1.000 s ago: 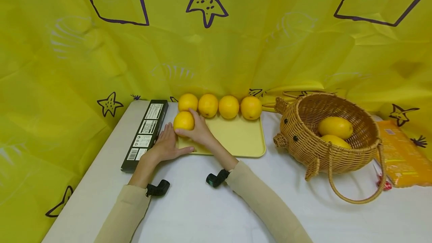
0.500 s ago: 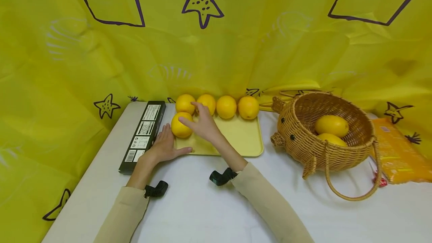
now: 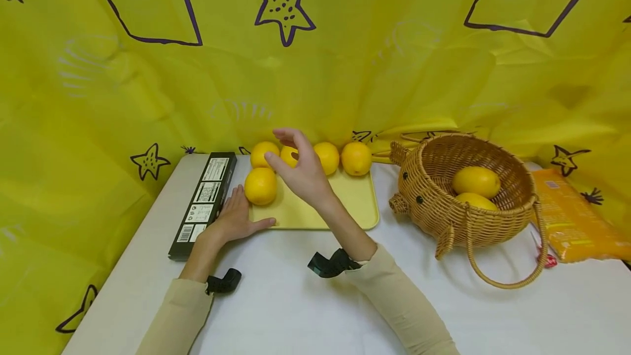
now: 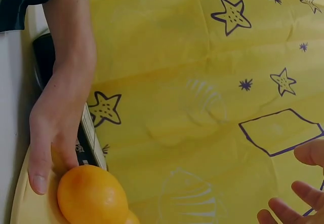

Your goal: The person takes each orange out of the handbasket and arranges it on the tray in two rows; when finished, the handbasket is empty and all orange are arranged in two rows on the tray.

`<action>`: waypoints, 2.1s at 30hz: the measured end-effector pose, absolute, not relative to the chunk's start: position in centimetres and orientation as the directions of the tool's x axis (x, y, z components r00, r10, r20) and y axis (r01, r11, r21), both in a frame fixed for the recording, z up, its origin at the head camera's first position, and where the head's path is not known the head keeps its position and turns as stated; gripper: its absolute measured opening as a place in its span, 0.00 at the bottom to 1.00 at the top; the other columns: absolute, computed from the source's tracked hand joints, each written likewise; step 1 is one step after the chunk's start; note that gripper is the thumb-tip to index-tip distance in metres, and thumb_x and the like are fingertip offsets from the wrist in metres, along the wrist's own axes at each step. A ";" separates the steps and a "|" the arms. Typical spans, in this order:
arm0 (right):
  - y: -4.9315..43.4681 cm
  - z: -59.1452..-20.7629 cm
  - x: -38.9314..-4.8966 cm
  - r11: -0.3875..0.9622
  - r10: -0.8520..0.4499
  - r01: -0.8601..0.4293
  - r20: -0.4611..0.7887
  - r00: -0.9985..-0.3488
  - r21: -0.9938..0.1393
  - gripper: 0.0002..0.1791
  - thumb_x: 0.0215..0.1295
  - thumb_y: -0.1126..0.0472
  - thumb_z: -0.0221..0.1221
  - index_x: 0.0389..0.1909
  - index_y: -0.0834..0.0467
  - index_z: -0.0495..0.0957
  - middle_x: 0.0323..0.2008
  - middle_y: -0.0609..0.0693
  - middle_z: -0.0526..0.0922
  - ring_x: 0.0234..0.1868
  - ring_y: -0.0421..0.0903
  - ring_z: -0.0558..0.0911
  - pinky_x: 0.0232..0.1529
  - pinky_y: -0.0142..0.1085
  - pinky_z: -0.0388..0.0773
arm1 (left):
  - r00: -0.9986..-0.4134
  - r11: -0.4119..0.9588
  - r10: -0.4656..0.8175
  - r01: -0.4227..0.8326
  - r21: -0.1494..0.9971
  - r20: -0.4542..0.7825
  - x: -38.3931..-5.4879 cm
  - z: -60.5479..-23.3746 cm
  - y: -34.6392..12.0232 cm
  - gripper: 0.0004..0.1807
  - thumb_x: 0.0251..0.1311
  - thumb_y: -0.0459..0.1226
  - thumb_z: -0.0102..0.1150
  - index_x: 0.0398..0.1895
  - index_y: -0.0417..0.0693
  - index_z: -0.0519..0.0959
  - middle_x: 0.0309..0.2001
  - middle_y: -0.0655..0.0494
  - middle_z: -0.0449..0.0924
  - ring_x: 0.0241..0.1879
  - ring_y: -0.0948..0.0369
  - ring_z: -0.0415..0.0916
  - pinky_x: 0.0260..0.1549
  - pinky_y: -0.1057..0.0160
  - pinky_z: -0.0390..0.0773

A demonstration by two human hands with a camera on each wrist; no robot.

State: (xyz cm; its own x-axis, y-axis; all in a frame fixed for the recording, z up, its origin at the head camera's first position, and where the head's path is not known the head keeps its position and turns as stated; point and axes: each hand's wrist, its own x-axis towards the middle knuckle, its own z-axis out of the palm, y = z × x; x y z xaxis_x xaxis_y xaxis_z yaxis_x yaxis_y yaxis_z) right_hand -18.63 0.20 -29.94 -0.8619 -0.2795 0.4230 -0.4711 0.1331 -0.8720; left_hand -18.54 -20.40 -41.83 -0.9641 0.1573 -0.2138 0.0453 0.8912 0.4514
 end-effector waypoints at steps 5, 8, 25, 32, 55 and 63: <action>0.0 -29.7 -18.4 0.124 -0.278 -0.478 0.432 -0.858 -0.870 0.24 0.67 0.60 0.58 0.63 0.58 0.68 0.63 0.52 0.73 0.66 0.51 0.71 0.67 0.50 0.66 | -0.965 0.891 0.160 0.051 0.451 -0.207 -18.7 -41.8 -20.5 0.71 0.52 0.69 0.57 0.73 0.27 0.28 0.75 0.27 0.26 0.76 0.36 0.27 0.74 0.38 0.36; 0.1 -29.4 -18.1 0.123 -0.301 -0.484 0.432 -0.850 -0.867 0.24 0.67 0.60 0.58 0.63 0.59 0.68 0.63 0.53 0.73 0.66 0.51 0.71 0.67 0.50 0.67 | -0.965 0.889 0.160 0.049 0.456 -0.208 -18.6 -41.7 -20.5 0.71 0.52 0.68 0.57 0.73 0.28 0.28 0.75 0.27 0.26 0.76 0.36 0.27 0.73 0.38 0.36; 2.7 -26.6 -15.6 -0.025 -0.332 -0.579 0.553 -0.764 -0.815 0.23 0.67 0.66 0.57 0.62 0.63 0.68 0.62 0.56 0.74 0.64 0.49 0.73 0.68 0.44 0.69 | -0.966 0.876 0.170 0.058 0.479 -0.195 -18.3 -41.6 -20.3 0.69 0.52 0.66 0.59 0.74 0.29 0.29 0.75 0.27 0.27 0.76 0.36 0.27 0.74 0.38 0.36; 8.1 -24.3 -16.4 0.013 -0.442 -0.525 0.466 -0.766 -0.851 0.21 0.69 0.67 0.53 0.61 0.66 0.69 0.62 0.59 0.74 0.63 0.48 0.74 0.65 0.39 0.72 | -0.964 0.885 0.177 0.069 0.460 -0.197 -18.3 -41.7 -20.5 0.70 0.53 0.66 0.58 0.73 0.27 0.29 0.75 0.27 0.26 0.76 0.36 0.27 0.74 0.38 0.36; 35.3 -23.9 -29.4 0.720 -0.599 -0.213 -0.436 -0.672 -0.660 0.27 0.79 0.53 0.40 0.73 0.59 0.57 0.70 0.51 0.67 0.62 0.28 0.73 0.59 0.29 0.74 | -0.961 0.883 0.179 0.062 0.464 -0.213 -18.4 -41.7 -20.3 0.69 0.53 0.66 0.57 0.73 0.28 0.28 0.75 0.27 0.24 0.76 0.36 0.25 0.73 0.37 0.34; 36.3 -26.2 -29.9 0.758 -0.577 -0.176 -0.522 -0.628 -0.627 0.31 0.78 0.52 0.42 0.75 0.61 0.52 0.75 0.68 0.51 0.74 0.67 0.54 0.70 0.61 0.58 | -0.961 0.882 0.184 0.070 0.466 -0.205 -18.4 -41.6 -20.4 0.69 0.53 0.66 0.58 0.73 0.27 0.29 0.74 0.26 0.25 0.75 0.35 0.26 0.73 0.37 0.34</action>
State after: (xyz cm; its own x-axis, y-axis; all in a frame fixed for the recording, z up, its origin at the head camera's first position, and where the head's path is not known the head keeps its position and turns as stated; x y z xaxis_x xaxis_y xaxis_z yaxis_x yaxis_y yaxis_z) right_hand -29.91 36.27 -26.23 -0.6280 -0.5775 -0.5217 -0.1762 0.7585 -0.6274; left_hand -18.42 -20.36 -41.65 -0.9612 0.1844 -0.2051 0.0699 0.8822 0.4656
